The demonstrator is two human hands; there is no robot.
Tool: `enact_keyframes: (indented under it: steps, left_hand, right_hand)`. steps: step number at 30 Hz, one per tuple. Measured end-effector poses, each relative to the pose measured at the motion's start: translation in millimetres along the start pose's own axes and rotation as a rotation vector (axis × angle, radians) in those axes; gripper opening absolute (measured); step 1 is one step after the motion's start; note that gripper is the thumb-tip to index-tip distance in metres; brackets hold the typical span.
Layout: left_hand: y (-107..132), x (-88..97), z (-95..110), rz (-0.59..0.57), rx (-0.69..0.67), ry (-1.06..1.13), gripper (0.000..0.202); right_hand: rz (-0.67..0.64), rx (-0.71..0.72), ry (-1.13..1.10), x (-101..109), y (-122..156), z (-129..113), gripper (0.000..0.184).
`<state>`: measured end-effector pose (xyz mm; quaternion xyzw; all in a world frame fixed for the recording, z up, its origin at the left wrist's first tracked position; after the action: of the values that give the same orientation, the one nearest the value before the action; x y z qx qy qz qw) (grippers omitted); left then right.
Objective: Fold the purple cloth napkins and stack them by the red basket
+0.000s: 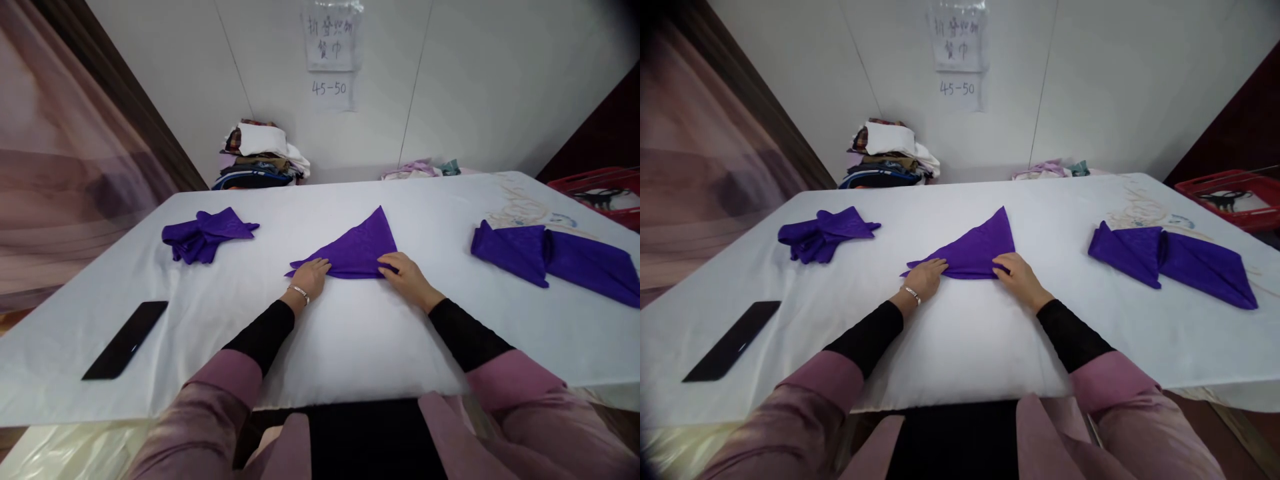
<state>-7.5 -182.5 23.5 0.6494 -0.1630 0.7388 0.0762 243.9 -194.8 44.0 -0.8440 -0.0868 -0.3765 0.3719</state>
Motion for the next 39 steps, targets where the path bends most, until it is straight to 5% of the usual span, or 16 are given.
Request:
enact_keyframes:
  steps: [6,18,24,39]
  left_hand:
    - [3.1,11.1,-3.4,0.139,0.036,0.199,0.032]
    - [-2.1,14.5,14.9,0.200,0.021,-0.033,0.032]
    - [10.8,6.3,13.8,0.095,0.067,-0.094,0.035]
    - [21.4,3.7,13.8,0.049,0.119,0.023,0.039]
  right_hand:
    - [-0.133,0.177,0.105,-9.3,4.6,-12.1,0.024]
    - [-0.140,0.220,0.263,-13.4,3.9,-13.9,0.027]
    - [-0.207,0.241,0.273,-19.1,6.6,-12.6,0.029]
    - [-0.302,0.170,0.214,-12.2,7.8,-17.1,0.033]
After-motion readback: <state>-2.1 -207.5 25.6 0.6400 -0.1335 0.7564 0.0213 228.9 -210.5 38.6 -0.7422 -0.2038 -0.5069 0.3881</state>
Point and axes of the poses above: each hand's wrist, its own y-axis away from the middle knuckle, its own x-axis out of the back of the hand, z = x × y, the point moved 5 cm from there along -y, towards the middle knuckle, and after that the axes turned 10 degrees about x, right-handed, at the moved point
